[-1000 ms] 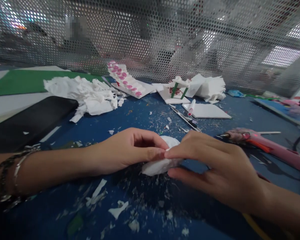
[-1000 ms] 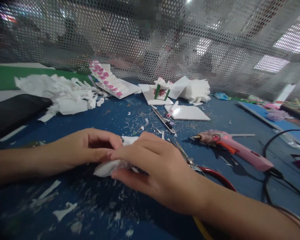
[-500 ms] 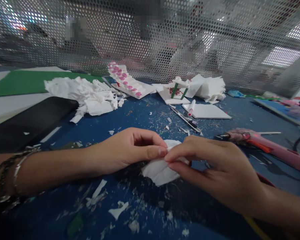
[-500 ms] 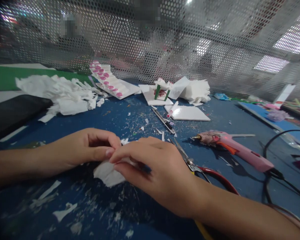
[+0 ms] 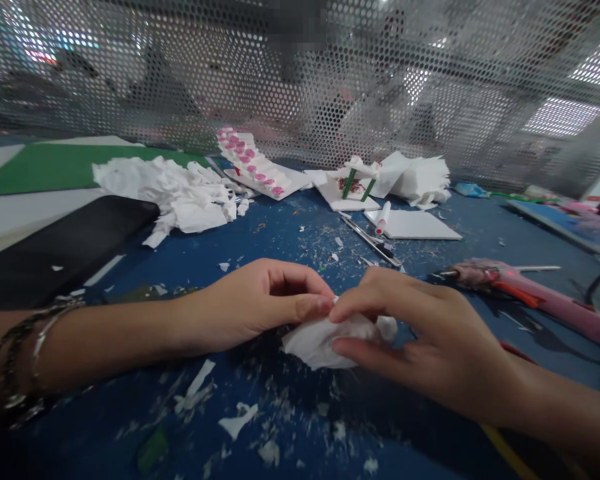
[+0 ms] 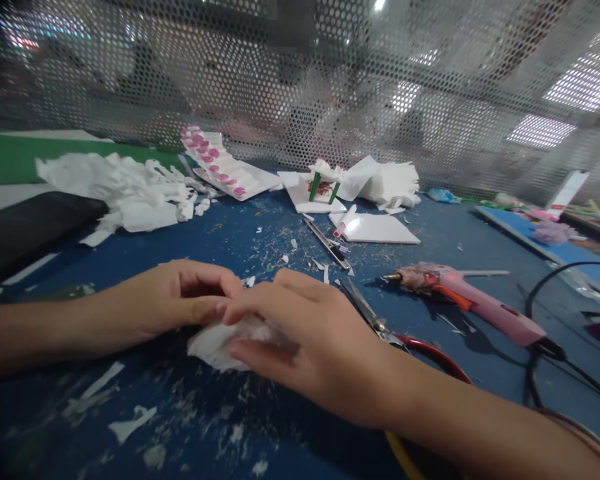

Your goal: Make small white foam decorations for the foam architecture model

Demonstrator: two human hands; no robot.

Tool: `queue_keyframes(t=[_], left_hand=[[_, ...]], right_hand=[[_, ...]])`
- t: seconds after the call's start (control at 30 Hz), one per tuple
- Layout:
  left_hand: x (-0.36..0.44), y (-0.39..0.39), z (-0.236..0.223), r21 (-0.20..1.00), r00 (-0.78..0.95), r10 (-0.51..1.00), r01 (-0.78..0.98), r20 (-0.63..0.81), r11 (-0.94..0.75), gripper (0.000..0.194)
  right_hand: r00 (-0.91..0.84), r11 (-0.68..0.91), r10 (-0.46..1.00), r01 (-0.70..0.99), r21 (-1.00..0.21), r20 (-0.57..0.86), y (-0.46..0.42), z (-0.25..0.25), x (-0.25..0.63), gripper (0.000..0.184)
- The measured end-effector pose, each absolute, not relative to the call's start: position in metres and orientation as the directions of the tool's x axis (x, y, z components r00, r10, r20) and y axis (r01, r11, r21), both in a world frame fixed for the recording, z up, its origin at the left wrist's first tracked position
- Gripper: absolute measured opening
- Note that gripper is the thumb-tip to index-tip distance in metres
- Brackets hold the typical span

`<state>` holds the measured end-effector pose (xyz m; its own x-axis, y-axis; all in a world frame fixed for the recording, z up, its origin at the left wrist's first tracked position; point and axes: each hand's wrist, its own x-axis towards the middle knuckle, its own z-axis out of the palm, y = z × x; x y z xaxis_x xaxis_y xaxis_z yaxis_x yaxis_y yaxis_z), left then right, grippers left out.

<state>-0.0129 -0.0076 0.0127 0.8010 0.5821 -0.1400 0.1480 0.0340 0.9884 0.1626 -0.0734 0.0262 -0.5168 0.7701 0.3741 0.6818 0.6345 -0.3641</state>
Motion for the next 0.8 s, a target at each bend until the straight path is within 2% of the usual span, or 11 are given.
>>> queue_keyframes(t=[0.1,0.2,0.37,0.53,0.67,0.8], left_hand=[[-0.0118,-0.0079,0.0117,0.988,0.793,0.593,0.154,-0.136,0.02,0.011],[-0.0114,-0.0076,0.0104,0.99,0.798,0.589,0.14,-0.129,0.027,0.01],[-0.0117,-0.0085,0.0111,0.991,0.803,0.582,0.128,-0.13,0.045,0.011],[-0.0122,-0.0104,0.0114,0.991,0.805,0.582,0.134,-0.117,0.013,0.011],[-0.0126,-0.0116,0.0095,0.991,0.801,0.589,0.136,-0.105,-0.008,0.009],[-0.0118,-0.0131,0.0056,0.993,0.779,0.627,0.08,-0.009,-0.086,0.009]], right_hand=[[-0.462,0.598,0.796,0.701,-0.389,0.39,-0.0737,0.0277,0.1615,0.006],[-0.452,0.6,0.789,0.712,-0.365,0.415,-0.0745,0.0289,0.1613,0.006],[-0.508,0.658,0.722,0.714,-0.239,0.47,-0.0755,0.03,0.1619,0.007],[-0.582,0.7,0.675,0.699,-0.145,0.453,-0.0764,0.03,0.1624,0.008],[-0.542,0.675,0.705,0.711,-0.198,0.457,-0.0766,0.028,0.1628,0.005],[-0.483,0.634,0.746,0.726,-0.267,0.458,-0.0771,0.0266,0.1611,0.005]])
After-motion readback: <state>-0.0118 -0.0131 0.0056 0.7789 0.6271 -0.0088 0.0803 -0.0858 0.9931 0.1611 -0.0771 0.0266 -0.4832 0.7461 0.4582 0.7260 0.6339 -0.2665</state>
